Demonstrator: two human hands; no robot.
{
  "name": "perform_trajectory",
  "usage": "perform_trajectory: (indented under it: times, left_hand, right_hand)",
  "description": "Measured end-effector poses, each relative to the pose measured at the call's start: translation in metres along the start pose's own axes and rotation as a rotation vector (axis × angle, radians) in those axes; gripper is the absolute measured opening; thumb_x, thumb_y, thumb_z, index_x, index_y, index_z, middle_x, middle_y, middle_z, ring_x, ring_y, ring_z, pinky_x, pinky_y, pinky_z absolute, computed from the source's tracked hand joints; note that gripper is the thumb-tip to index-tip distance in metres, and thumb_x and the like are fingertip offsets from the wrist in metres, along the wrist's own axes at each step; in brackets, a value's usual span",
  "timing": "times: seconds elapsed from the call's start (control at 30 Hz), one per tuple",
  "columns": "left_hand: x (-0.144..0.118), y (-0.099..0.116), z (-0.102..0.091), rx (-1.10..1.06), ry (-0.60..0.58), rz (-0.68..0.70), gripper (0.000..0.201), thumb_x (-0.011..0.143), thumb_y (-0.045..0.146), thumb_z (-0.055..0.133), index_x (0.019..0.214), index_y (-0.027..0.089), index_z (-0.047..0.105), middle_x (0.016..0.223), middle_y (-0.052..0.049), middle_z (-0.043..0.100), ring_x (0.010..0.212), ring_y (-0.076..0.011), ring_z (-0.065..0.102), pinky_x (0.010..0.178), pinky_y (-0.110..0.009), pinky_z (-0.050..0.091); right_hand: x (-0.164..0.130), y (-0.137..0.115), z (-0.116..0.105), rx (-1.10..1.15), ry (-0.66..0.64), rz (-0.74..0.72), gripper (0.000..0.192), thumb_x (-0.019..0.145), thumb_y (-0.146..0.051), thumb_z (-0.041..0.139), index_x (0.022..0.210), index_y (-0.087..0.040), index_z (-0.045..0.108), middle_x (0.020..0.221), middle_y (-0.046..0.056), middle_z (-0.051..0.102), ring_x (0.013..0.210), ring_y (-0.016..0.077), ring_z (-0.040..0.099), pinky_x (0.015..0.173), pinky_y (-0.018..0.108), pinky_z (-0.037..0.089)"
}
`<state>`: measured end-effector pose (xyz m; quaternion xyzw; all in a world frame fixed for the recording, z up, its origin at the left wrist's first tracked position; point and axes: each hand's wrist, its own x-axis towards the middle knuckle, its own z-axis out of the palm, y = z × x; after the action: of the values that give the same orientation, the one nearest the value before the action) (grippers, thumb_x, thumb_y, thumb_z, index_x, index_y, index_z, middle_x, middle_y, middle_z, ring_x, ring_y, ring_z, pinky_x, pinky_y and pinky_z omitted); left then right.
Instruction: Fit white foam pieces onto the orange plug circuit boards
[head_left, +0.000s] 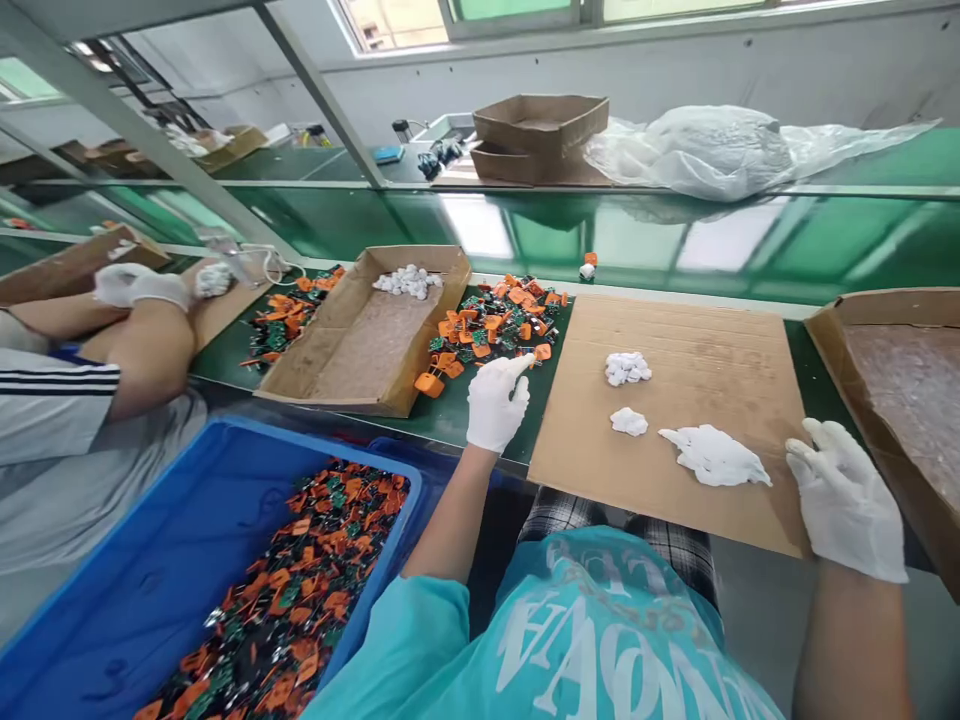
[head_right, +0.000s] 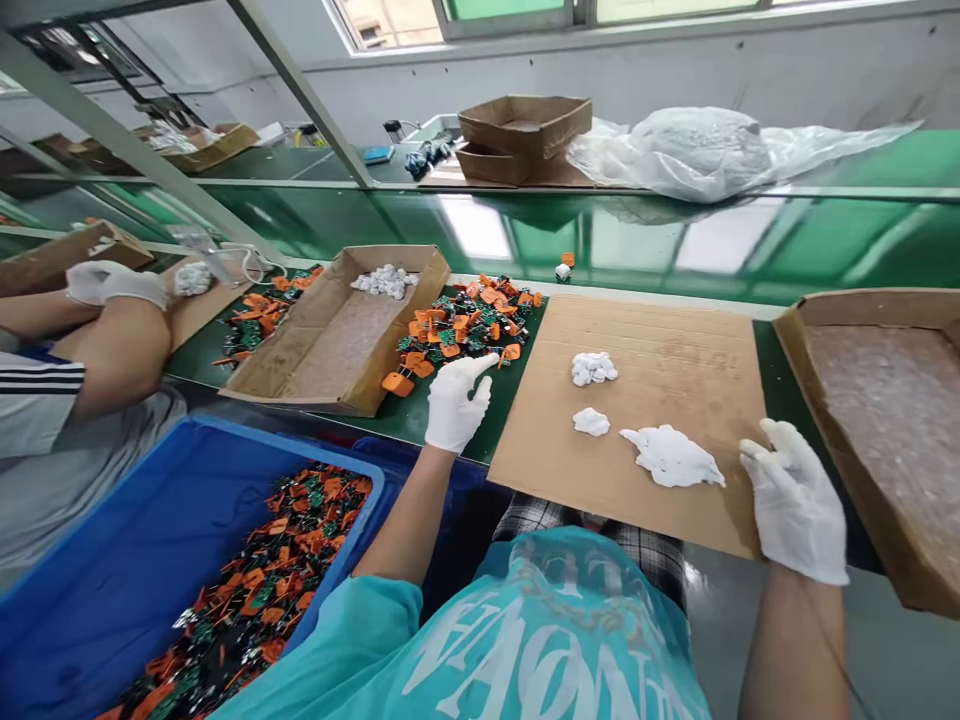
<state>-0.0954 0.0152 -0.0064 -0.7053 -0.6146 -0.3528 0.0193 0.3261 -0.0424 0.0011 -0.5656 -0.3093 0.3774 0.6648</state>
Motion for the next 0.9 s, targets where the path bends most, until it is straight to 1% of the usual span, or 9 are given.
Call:
perform_trajectory:
  times: [0.07, 0.13, 0.2, 0.27, 0.4, 0.53, 0.67, 0.8, 0.9]
  left_hand:
    - [0.012, -0.006, 0.002, 0.104, -0.079, 0.011, 0.038, 0.093, 0.023, 0.051, 0.129, 0.022, 0.064, 0.129, -0.006, 0.066, 0.119, -0.0234, 0.056, 0.106, -0.041, 0.042]
    - [0.024, -0.009, 0.007, 0.195, -0.191, 0.018, 0.04, 0.091, 0.026, 0.053, 0.13, 0.023, 0.064, 0.136, -0.004, 0.062, 0.12, -0.0283, 0.054, 0.103, -0.044, 0.042]
    - [0.034, -0.01, 0.014, 0.252, -0.286, 0.038, 0.042, 0.091, 0.026, 0.053, 0.132, 0.023, 0.063, 0.139, -0.005, 0.06, 0.119, -0.0317, 0.053, 0.098, -0.046, 0.042]
    - [0.04, -0.012, 0.019, 0.263, -0.328, 0.05, 0.042, 0.091, 0.025, 0.051, 0.131, 0.022, 0.063, 0.138, -0.006, 0.061, 0.117, -0.0321, 0.053, 0.095, -0.046, 0.041]
    - [0.045, -0.016, 0.021, 0.204, -0.291, 0.043, 0.034, 0.092, 0.026, 0.052, 0.121, 0.023, 0.068, 0.13, -0.007, 0.066, 0.112, -0.0308, 0.055, 0.095, -0.046, 0.04]
    - [0.036, -0.011, 0.011, 0.071, -0.155, 0.044, 0.033, 0.093, 0.034, 0.053, 0.121, 0.024, 0.068, 0.112, -0.008, 0.072, 0.103, -0.0278, 0.06, 0.094, -0.043, 0.043]
    - [0.01, 0.015, -0.007, -0.123, -0.035, -0.015, 0.031, 0.09, 0.033, 0.059, 0.117, 0.023, 0.07, 0.109, -0.005, 0.073, 0.089, -0.0225, 0.063, 0.081, -0.036, 0.05]
    - [-0.025, 0.059, -0.016, -0.33, -0.244, 0.121, 0.026, 0.087, 0.023, 0.06, 0.111, 0.027, 0.071, 0.11, -0.001, 0.074, 0.097, -0.0196, 0.066, 0.088, -0.034, 0.051]
    - [-0.045, 0.089, -0.01, -0.488, -0.38, 0.209, 0.025, 0.088, 0.023, 0.061, 0.111, 0.028, 0.07, 0.105, 0.0, 0.075, 0.094, -0.0174, 0.068, 0.086, -0.032, 0.052]
  right_hand:
    - [0.0, 0.0, 0.004, -0.025, 0.039, -0.031, 0.057, 0.047, -0.028, 0.088, 0.103, -0.029, 0.075, 0.101, 0.008, 0.072, 0.109, 0.0308, 0.066, 0.102, 0.052, 0.049]
    - [-0.002, 0.0, 0.004, -0.086, 0.043, -0.018, 0.049, 0.057, -0.037, 0.085, 0.104, -0.033, 0.073, 0.105, 0.008, 0.073, 0.101, 0.0335, 0.07, 0.1, 0.06, 0.049]
    - [-0.003, 0.001, -0.001, -0.154, -0.03, 0.019, 0.033, 0.072, -0.05, 0.073, 0.104, -0.042, 0.071, 0.111, 0.004, 0.072, 0.086, 0.0332, 0.072, 0.088, 0.064, 0.053]
    - [-0.003, 0.005, -0.006, -0.218, -0.102, 0.022, 0.024, 0.078, -0.057, 0.063, 0.1, -0.048, 0.07, 0.101, 0.002, 0.074, 0.073, 0.033, 0.071, 0.07, 0.063, 0.055]
    - [-0.004, 0.013, -0.01, -0.314, -0.024, 0.006, 0.027, 0.08, -0.06, 0.056, 0.101, -0.049, 0.069, 0.072, 0.003, 0.07, 0.048, 0.0282, 0.06, 0.048, 0.052, 0.046]
    - [-0.007, 0.012, -0.006, -0.291, -0.004, -0.044, 0.039, 0.077, -0.051, 0.066, 0.115, -0.043, 0.067, 0.078, 0.0, 0.069, 0.058, 0.0239, 0.062, 0.06, 0.049, 0.05]
    - [-0.011, 0.007, -0.015, -0.363, -0.139, -0.028, 0.028, 0.075, -0.049, 0.071, 0.102, -0.039, 0.073, 0.094, 0.002, 0.072, 0.072, 0.0245, 0.065, 0.074, 0.051, 0.053]
    - [-0.02, 0.003, -0.028, -0.414, -0.253, 0.086, 0.046, 0.078, -0.05, 0.071, 0.119, -0.031, 0.067, 0.101, 0.006, 0.073, 0.074, 0.0214, 0.067, 0.077, 0.047, 0.058]
    - [-0.027, -0.003, -0.03, -0.544, -0.382, -0.004, 0.045, 0.087, -0.052, 0.061, 0.122, -0.023, 0.065, 0.107, 0.008, 0.071, 0.077, 0.0172, 0.067, 0.074, 0.037, 0.059]
